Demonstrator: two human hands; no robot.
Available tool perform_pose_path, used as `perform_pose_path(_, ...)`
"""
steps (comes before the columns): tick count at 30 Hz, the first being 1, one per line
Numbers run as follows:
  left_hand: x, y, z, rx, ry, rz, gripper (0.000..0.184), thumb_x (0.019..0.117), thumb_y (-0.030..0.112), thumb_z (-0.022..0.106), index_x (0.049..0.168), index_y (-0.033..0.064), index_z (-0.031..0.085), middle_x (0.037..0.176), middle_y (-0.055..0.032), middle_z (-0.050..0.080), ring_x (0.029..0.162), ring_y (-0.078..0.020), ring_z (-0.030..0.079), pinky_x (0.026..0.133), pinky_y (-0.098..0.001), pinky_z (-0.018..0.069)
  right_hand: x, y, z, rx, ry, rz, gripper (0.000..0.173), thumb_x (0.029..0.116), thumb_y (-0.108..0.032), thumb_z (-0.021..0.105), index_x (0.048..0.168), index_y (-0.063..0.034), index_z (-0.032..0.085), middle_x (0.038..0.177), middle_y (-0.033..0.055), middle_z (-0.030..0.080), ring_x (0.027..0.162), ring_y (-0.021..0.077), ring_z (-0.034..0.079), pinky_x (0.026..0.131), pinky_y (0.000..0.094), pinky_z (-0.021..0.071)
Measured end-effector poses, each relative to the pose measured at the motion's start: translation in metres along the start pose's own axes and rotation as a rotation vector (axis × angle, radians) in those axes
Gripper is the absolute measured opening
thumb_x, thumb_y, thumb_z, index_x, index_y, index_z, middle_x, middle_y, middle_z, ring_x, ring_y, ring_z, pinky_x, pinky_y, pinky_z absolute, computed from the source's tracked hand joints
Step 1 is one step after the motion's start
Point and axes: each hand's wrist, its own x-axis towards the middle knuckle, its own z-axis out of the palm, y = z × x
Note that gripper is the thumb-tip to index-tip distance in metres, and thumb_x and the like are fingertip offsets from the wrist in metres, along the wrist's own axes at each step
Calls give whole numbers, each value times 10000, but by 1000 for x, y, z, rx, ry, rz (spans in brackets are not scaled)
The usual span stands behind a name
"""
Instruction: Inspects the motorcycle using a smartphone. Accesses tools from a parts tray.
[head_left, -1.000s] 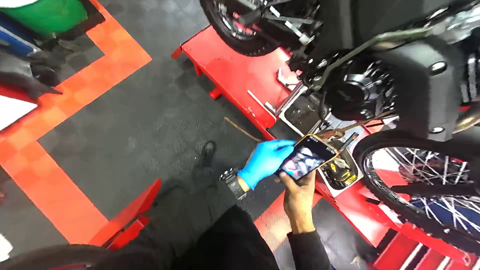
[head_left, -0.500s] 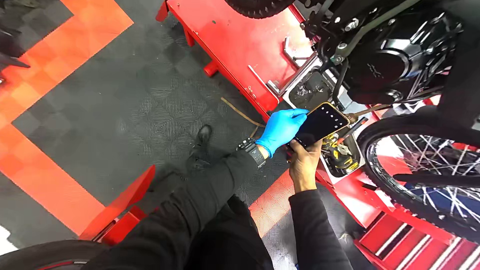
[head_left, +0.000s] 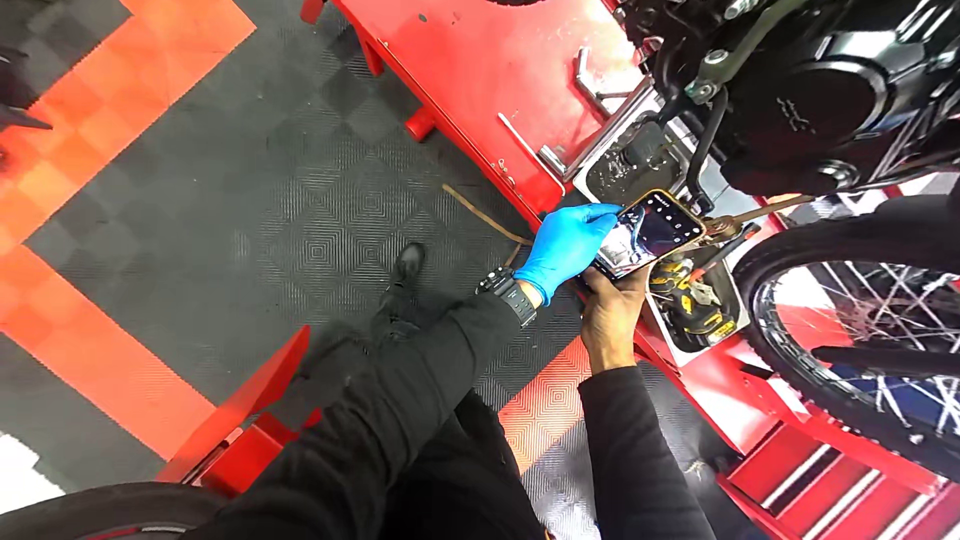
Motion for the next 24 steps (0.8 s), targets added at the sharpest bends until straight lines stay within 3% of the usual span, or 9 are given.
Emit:
perform_pose_path(10, 3, 1, 4, -5, -13, 0, 275, 1051, 209, 556, 1209, 127, 765, 1170, -35, 756, 1115, -137, 691, 1006, -428, 535, 4, 2, -4, -11, 19, 13, 654, 888, 90, 644, 1463, -90, 389, 1216, 147, 640, 977, 281, 711, 738, 472, 651)
perform_pose_path(15, 2, 0, 5, -15, -15, -14, 270, 1051, 213, 559, 1202, 132, 768, 1158, -36, 758, 1109, -139, 692, 1001, -439, 535, -4, -2, -6, -59, -13, 41, 629, 917, 47, 639, 1468, -151, 406, 1269, 74, 637, 1048, 222, 697, 797, 429, 641)
perform_pose_path(24, 3, -4, 5, -9, -17, -17, 272, 1052, 213, 556, 1202, 134, 769, 1167, -35, 756, 1116, -140, 690, 1004, -439, 534, -3, 3, -8, -53, -11, 47, 623, 909, 51, 650, 1455, -144, 420, 1260, 78, 642, 1037, 228, 702, 796, 435, 642)
